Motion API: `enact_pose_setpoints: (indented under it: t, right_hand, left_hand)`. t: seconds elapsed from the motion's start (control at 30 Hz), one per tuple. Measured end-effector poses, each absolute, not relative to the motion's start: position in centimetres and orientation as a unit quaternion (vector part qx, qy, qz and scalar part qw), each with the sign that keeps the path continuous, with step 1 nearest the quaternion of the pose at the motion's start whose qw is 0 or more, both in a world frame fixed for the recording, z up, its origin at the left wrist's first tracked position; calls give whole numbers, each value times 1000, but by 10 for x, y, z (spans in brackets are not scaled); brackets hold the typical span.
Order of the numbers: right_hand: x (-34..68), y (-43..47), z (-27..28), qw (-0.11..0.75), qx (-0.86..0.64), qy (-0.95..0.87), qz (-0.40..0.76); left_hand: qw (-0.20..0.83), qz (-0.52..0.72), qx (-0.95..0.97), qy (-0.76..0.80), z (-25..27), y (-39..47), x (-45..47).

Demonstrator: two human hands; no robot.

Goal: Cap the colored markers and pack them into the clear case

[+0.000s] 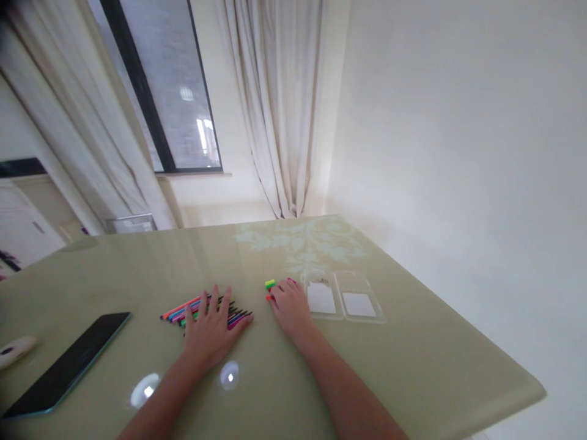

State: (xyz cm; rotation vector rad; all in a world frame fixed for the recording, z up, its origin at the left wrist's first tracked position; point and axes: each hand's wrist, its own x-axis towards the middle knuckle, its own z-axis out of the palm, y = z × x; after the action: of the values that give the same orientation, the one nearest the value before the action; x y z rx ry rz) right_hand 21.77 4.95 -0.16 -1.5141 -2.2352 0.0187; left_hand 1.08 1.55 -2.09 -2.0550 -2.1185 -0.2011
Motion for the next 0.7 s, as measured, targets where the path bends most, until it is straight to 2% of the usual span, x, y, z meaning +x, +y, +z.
enact_pose_setpoints:
  t: [0.27,0.47,0.7]
  right_hand:
    - [258,57,20,306,-655,-691,-22]
    - [279,63,8,228,-710,-666,17]
    - [263,62,6,218,-675,-702,61]
  left_hand:
    - [121,-89,-695,-703,-15,3,14]
    - [85,-61,-665,-740,-20,-1,18]
    - [70,-63,-667,-739,-17,3,18]
